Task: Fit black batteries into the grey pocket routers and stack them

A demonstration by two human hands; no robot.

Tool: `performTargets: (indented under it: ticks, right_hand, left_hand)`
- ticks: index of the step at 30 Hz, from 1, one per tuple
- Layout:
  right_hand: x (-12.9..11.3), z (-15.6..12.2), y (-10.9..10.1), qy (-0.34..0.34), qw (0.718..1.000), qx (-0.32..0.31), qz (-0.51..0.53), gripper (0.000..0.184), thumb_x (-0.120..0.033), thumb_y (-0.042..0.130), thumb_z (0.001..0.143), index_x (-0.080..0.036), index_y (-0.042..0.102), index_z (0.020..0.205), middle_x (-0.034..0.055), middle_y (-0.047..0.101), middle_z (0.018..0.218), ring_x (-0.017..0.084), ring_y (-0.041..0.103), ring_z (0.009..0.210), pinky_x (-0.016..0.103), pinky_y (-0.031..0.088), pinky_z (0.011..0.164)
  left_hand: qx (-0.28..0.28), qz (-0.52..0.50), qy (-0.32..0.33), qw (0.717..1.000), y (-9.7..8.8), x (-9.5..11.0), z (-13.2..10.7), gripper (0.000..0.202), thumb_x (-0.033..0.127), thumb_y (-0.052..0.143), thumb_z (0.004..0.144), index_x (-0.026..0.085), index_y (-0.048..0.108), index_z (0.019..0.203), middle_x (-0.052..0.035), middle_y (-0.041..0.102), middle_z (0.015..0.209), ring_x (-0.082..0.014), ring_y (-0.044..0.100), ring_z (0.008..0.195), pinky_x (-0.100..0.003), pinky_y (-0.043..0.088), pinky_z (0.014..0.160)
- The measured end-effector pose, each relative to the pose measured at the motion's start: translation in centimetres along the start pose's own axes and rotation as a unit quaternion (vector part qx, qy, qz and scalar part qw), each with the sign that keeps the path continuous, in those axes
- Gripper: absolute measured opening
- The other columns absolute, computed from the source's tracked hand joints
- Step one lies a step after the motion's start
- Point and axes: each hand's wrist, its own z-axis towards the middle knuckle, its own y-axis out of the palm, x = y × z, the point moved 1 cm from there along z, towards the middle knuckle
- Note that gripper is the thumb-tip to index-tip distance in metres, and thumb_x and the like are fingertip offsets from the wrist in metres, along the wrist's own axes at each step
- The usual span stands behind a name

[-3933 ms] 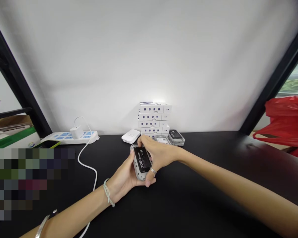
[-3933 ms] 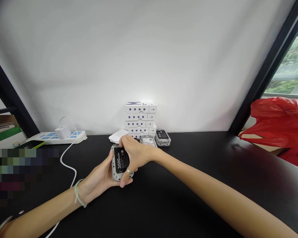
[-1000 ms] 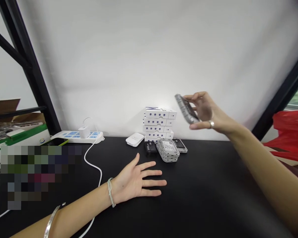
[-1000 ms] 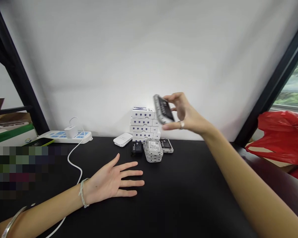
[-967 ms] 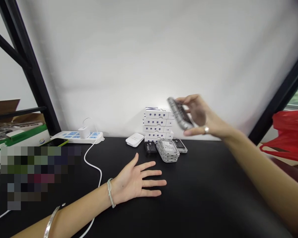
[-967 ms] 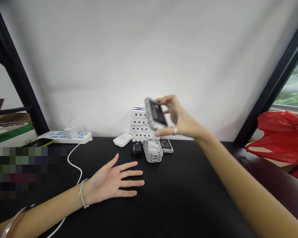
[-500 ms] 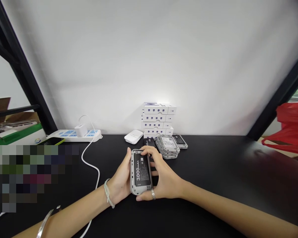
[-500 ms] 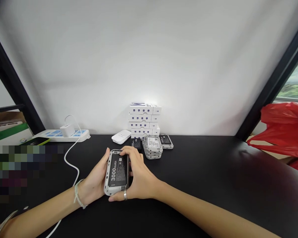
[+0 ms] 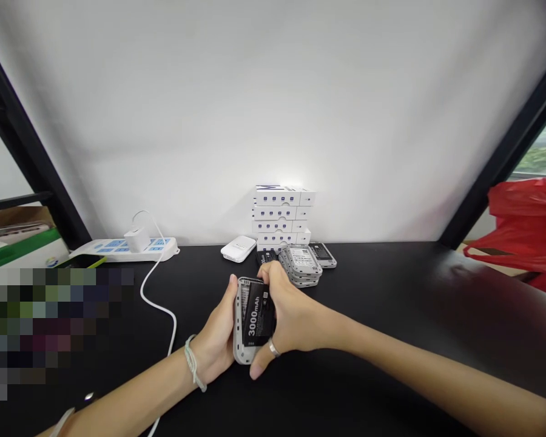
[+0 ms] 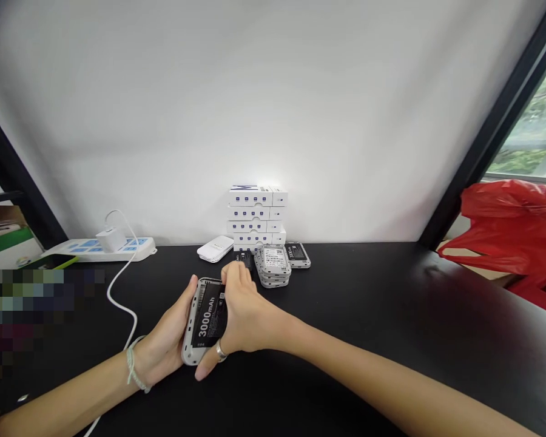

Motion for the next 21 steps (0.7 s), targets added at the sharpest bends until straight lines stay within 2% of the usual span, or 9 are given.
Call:
performTargets:
  ticks: [2, 5, 7, 8, 9, 11, 14, 17, 21]
  right_hand:
    - [0.3, -0.3, -0.3, -0.024, 0.999, 0.021, 0.026, 0.085, -0.05, 0.077, 0.041, -0.011, 0.03, 0.1, 0.006, 0.036, 0.108, 0.006, 0.038, 0.094, 0.016, 0.043, 0.079]
    - [1.0, 0.0, -1.6, -0.04, 0.988, -0.064, 0.131, 0.057, -0.038, 0.062, 0.07, -0.015, 0.026, 0.108, 0.0036, 0.046, 0.1, 0.002, 0.048, 0.082, 0.012, 0.044, 0.07]
    - [1.7, 1.1, -3.1, -0.033, 0.974, -0.091, 0.206, 0.057, -0.037, 0.057, 0.075, -0.018, 0.02, 0.115, 0.0035, 0.049, 0.098, 0.002, 0.052, 0.079, 0.012, 0.045, 0.067]
    - [2.1, 1.9, -4.1, -0.024, 0.972, -0.071, 0.223, 0.061, -0.038, 0.057, 0.075, -0.018, 0.018, 0.117, 0.0042, 0.05, 0.099, 0.003, 0.053, 0.079, 0.012, 0.045, 0.067]
    - [2.6, 2.8, -5.0, -0.006, 0.976, -0.037, 0.213, 0.062, -0.039, 0.056, 0.076, -0.018, 0.016, 0.119, 0.0049, 0.05, 0.099, 0.002, 0.053, 0.078, 0.012, 0.045, 0.066]
    - [3.5, 4.7, -6.7, 0.05, 0.99, 0.018, 0.128, 0.057, -0.039, 0.052, 0.079, -0.018, 0.019, 0.122, 0.0051, 0.051, 0.095, 0.0, 0.052, 0.071, 0.012, 0.045, 0.065]
    - [4.4, 7.0, -7.9, 0.119, 0.993, 0.009, 0.003, 0.049, -0.033, 0.05, 0.08, -0.016, 0.031, 0.122, 0.0039, 0.051, 0.086, 0.0, 0.052, 0.064, 0.013, 0.044, 0.064]
    - [4.7, 8.6, -7.4, 0.141, 0.989, -0.007, -0.048, 0.046, -0.027, 0.054, 0.076, -0.013, 0.042, 0.118, 0.0044, 0.051, 0.081, 0.002, 0.052, 0.062, 0.014, 0.043, 0.064]
    - [4.7, 9.5, -5.5, 0.141, 0.98, 0.027, -0.135, 0.034, -0.02, 0.054, 0.074, -0.008, 0.052, 0.106, 0.0084, 0.051, 0.086, 0.005, 0.051, 0.074, 0.015, 0.041, 0.069]
  left_hand:
    - [0.013, -0.011, 0.011, 1.0, -0.3, 0.1, 0.4, 0.057, 0.066, 0.038, 0.07, 0.02, 0.06, 0.096, -0.0035, 0.066, 0.077, -0.013, 0.063, 0.066, -0.019, 0.051, 0.056]
    - [-0.035, -0.02, 0.012, 0.999, -0.7, 0.1, 0.9, 0.063, 0.07, 0.038, 0.068, 0.021, 0.058, 0.101, -0.006, 0.066, 0.091, -0.0167, 0.065, 0.076, -0.025, 0.056, 0.066]
    - [-0.076, -0.022, 0.015, 0.997, -0.9, 0.1, 1.0, 0.065, 0.071, 0.04, 0.067, 0.021, 0.057, 0.105, -0.0081, 0.064, 0.101, -0.0215, 0.063, 0.094, -0.033, 0.056, 0.081]
    - [-0.084, -0.022, 0.017, 0.996, -1.0, 0.1, 1.1, 0.065, 0.07, 0.041, 0.067, 0.02, 0.057, 0.106, -0.0091, 0.064, 0.104, -0.0232, 0.061, 0.101, -0.036, 0.055, 0.089]
    - [-0.088, -0.021, 0.017, 0.996, -1.0, 0.1, 1.1, 0.066, 0.07, 0.041, 0.067, 0.019, 0.057, 0.105, -0.0102, 0.063, 0.105, -0.0242, 0.058, 0.107, -0.039, 0.052, 0.096]
    - [-0.088, -0.022, 0.013, 0.996, -1.2, 0.2, 1.2, 0.066, 0.07, 0.041, 0.067, 0.017, 0.057, 0.105, -0.0121, 0.062, 0.106, -0.0257, 0.055, 0.113, -0.046, 0.045, 0.105]
    - [-0.093, -0.031, 0.008, 0.995, -1.3, 0.2, 1.3, 0.066, 0.07, 0.039, 0.067, 0.017, 0.057, 0.103, -0.0121, 0.063, 0.104, -0.0264, 0.054, 0.114, -0.053, 0.037, 0.111]
    - [-0.093, -0.039, 0.002, 0.995, -1.2, 0.2, 1.3, 0.065, 0.07, 0.039, 0.067, 0.017, 0.059, 0.1, -0.011, 0.064, 0.098, -0.0261, 0.054, 0.113, -0.054, 0.034, 0.113]
    - [-0.086, -0.05, -0.002, 0.995, -1.1, 0.3, 1.1, 0.065, 0.069, 0.038, 0.068, 0.016, 0.059, 0.1, -0.0116, 0.064, 0.099, -0.0253, 0.056, 0.111, -0.054, 0.033, 0.113]
